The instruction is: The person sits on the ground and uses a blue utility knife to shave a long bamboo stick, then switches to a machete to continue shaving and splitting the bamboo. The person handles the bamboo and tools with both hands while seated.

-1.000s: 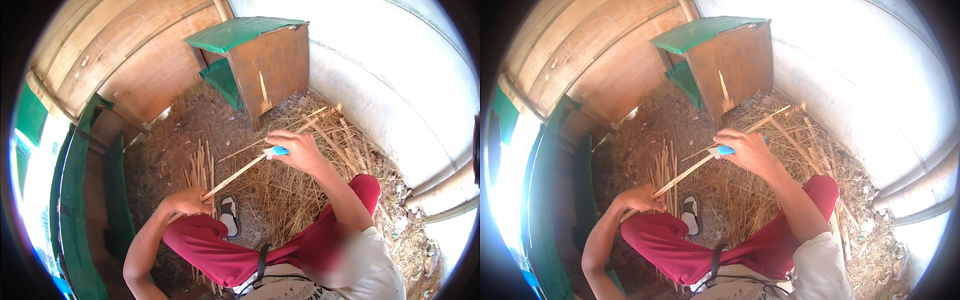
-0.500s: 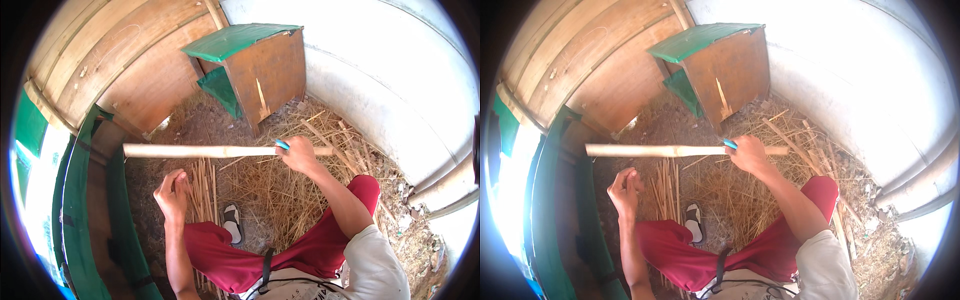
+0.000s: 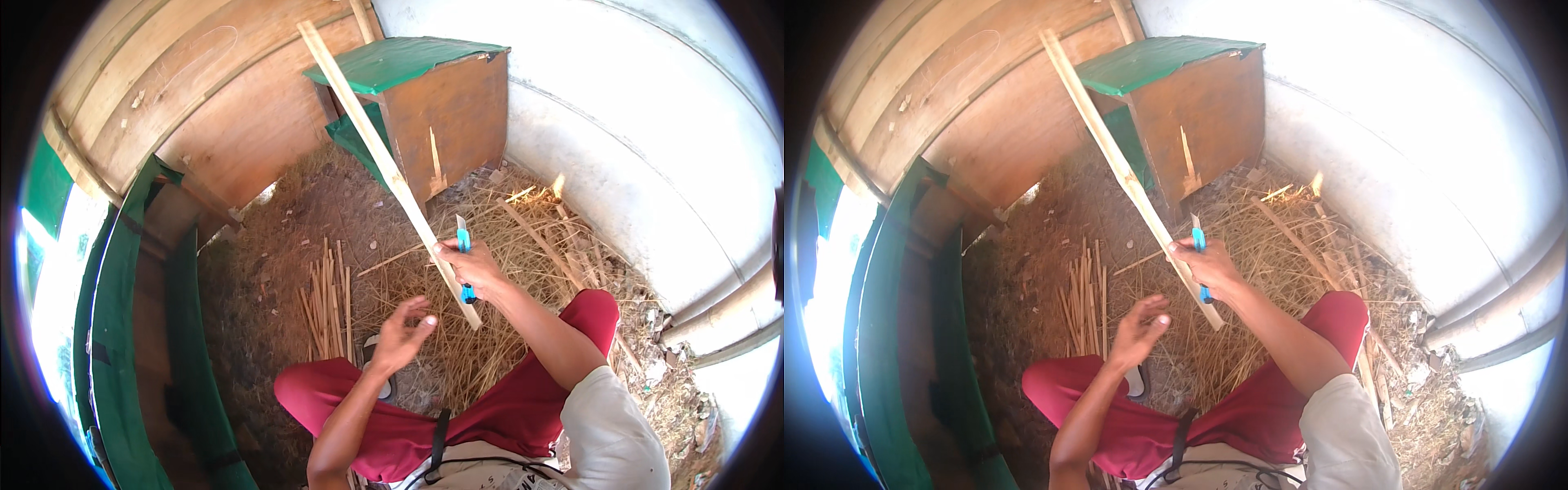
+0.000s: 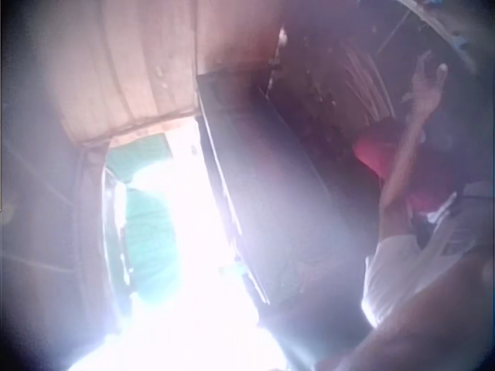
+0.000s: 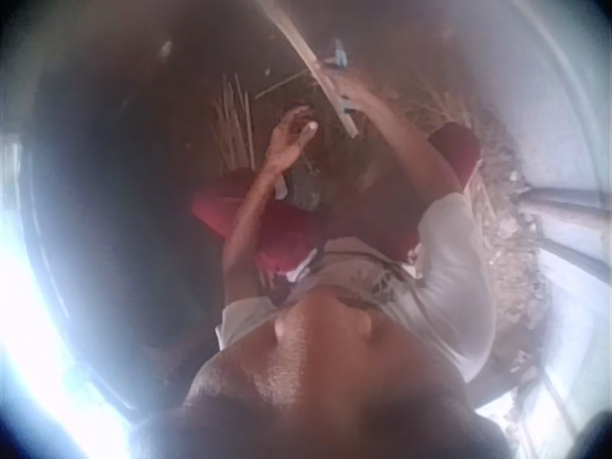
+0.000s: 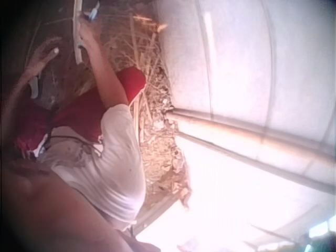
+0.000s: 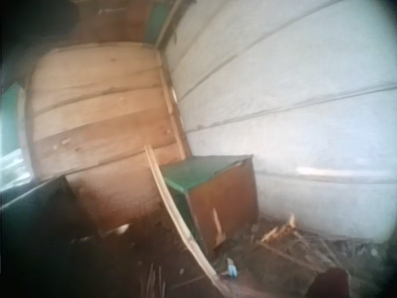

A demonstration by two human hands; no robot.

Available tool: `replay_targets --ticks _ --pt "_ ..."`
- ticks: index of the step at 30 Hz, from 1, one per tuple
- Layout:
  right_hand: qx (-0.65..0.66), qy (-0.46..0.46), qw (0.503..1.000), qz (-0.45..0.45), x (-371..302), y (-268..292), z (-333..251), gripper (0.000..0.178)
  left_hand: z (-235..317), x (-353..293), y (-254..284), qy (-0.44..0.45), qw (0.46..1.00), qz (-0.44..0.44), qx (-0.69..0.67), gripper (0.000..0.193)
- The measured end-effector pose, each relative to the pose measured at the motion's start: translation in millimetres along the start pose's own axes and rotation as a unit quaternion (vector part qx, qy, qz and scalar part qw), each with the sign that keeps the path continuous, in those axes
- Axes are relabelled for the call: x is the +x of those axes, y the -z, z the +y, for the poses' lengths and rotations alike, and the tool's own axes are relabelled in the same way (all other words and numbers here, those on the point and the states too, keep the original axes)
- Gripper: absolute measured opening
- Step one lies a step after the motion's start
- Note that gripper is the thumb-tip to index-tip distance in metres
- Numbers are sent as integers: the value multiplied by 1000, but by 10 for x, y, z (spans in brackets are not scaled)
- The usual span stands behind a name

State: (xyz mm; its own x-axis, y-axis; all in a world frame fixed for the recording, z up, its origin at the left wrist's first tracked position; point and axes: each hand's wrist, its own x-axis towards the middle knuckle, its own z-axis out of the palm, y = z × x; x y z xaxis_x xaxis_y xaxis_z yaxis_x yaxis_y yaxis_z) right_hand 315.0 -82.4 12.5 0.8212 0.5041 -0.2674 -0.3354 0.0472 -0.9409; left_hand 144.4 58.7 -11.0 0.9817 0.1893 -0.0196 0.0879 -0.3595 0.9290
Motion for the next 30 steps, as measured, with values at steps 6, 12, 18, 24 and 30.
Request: replay_targets --ticks 6,12,18,24,30 --pt "119 -41 992 -23 -45 -255 32 27 -230 52 -179 -15 992 -47 -114 52" --pt "164 -35 986 -18 4 -258 140 28 -241 152 -138 10 992 -43 -120 36" --pt "81 -29 996 -19 25 -242 102 33 -146 145 -60 57 991 -21 -122 25" --pt "-57 133 990 5 80 -135 201 19 -91 121 -66 84 986 -10 -142 24" --pt "-64 130 989 29 42 -158 212 15 -166 98 -75 79 983 1 -163 22"
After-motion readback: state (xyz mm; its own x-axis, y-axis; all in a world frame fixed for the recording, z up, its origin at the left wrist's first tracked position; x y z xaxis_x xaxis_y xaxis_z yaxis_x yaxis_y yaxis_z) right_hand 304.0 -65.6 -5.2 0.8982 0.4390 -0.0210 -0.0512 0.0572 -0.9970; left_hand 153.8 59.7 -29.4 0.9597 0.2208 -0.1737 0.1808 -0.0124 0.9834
